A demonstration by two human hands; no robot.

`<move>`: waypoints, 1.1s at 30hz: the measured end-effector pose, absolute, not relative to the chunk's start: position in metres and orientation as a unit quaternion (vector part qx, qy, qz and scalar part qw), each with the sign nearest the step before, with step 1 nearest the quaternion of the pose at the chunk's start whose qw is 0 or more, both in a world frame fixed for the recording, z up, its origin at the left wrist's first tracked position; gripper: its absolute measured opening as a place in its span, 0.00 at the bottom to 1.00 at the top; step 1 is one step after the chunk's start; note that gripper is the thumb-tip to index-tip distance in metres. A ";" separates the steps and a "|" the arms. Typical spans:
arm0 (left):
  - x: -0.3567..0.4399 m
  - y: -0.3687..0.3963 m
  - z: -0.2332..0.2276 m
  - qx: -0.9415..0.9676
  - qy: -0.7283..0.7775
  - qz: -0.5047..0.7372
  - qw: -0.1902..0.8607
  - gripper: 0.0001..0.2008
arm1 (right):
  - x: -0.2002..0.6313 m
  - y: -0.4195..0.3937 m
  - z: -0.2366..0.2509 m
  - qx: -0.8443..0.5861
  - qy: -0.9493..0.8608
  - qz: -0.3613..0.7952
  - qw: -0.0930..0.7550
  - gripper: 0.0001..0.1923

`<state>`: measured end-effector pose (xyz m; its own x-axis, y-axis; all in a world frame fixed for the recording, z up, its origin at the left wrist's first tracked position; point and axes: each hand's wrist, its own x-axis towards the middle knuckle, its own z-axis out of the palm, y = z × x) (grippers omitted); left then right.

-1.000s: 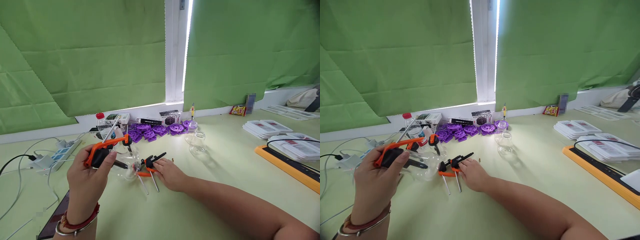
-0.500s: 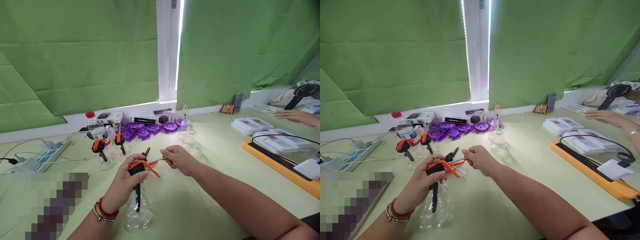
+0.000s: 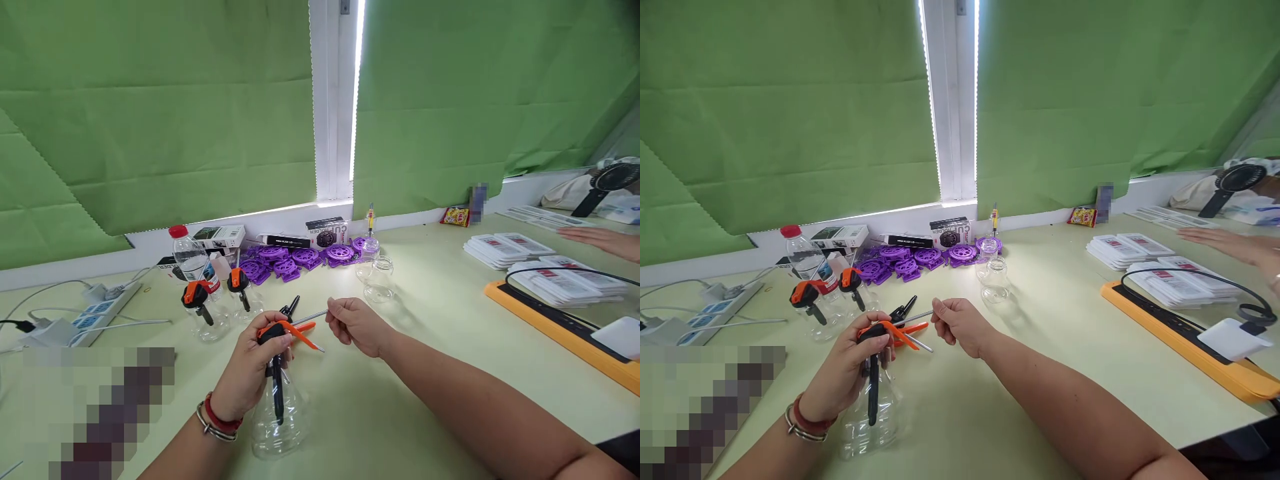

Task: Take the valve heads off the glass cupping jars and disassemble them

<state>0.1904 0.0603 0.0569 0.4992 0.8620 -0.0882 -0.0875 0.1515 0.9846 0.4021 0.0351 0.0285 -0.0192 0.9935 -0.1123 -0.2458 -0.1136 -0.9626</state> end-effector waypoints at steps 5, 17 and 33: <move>0.189 0.063 0.055 0.538 0.360 0.353 0.675 0.17 | 0.404 0.038 0.028 -0.430 -0.382 0.610 0.544 0.19; 0.188 0.069 0.051 0.532 0.369 0.341 0.681 0.15 | 0.406 0.044 0.022 -0.477 -0.378 0.614 0.502 0.20; 0.180 0.086 0.046 0.420 0.373 0.376 0.736 0.18 | 0.434 0.049 0.006 -0.659 -0.652 0.226 0.300 0.09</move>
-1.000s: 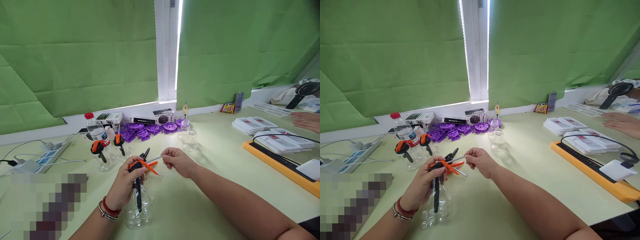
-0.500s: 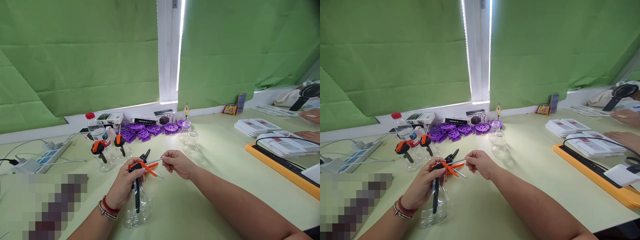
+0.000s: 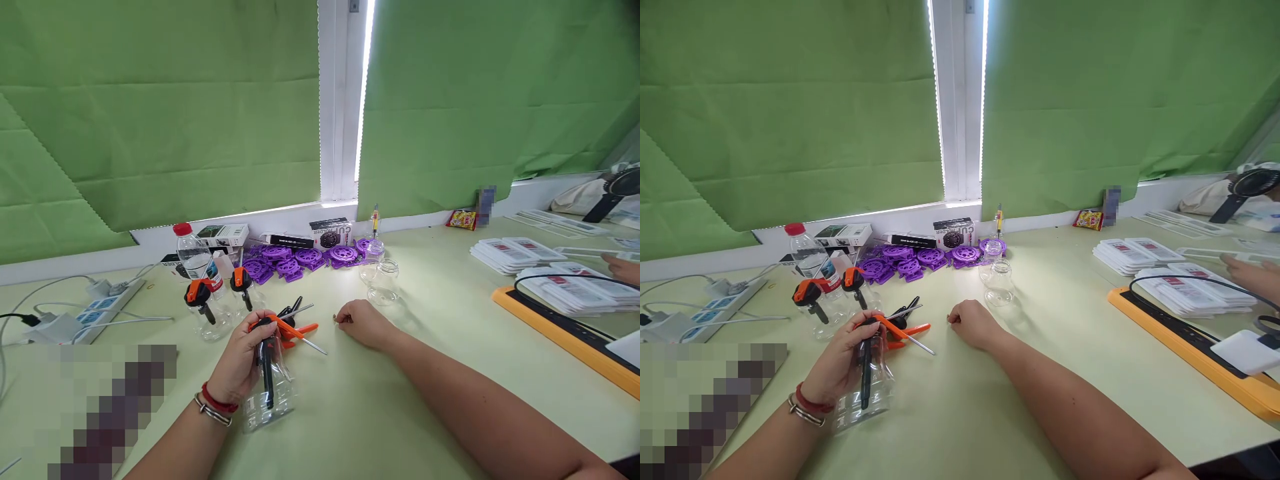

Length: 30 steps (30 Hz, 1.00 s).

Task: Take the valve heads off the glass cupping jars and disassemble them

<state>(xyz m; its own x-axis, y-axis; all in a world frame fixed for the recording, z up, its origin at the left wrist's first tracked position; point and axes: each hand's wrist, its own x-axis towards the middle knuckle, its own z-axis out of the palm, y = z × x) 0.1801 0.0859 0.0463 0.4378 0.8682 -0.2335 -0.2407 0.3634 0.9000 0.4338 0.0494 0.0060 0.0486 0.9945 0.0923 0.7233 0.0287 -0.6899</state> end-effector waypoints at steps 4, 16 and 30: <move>0.180 0.088 0.046 0.414 0.377 0.385 0.733 0.20 | 0.430 0.052 0.002 -0.671 -0.644 0.229 0.287 0.06; 0.186 0.073 0.052 0.439 0.322 0.464 0.699 0.15 | 0.402 0.027 0.026 -0.531 -0.498 0.545 0.416 0.26; 0.179 0.067 0.057 0.683 0.445 0.426 0.393 0.15 | 0.381 -0.006 0.044 -0.464 -0.672 0.277 0.506 0.33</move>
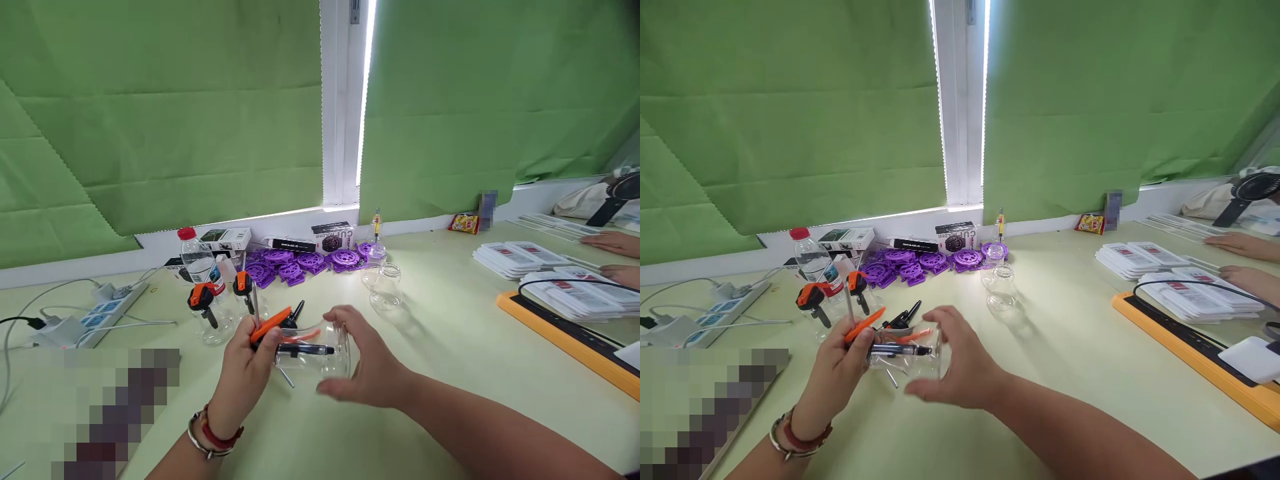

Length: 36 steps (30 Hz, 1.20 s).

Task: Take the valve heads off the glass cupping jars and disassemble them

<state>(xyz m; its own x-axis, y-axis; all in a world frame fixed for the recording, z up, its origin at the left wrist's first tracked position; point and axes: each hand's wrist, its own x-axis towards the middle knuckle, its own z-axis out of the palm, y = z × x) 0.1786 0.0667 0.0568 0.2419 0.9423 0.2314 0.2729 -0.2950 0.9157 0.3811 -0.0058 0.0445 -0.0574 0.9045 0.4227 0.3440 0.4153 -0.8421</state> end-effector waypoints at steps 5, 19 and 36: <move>0.186 0.060 0.057 0.588 0.461 0.432 0.505 0.19 | 0.389 -0.002 0.043 -0.393 -0.755 0.113 0.512 0.41; 0.175 0.064 0.049 0.655 0.438 0.509 0.347 0.17 | 0.398 -0.003 0.047 -0.354 -0.595 0.586 0.421 0.33; 0.180 0.062 0.049 0.725 0.423 0.437 0.323 0.13 | 0.391 -0.001 0.046 -0.465 -0.663 0.456 0.370 0.33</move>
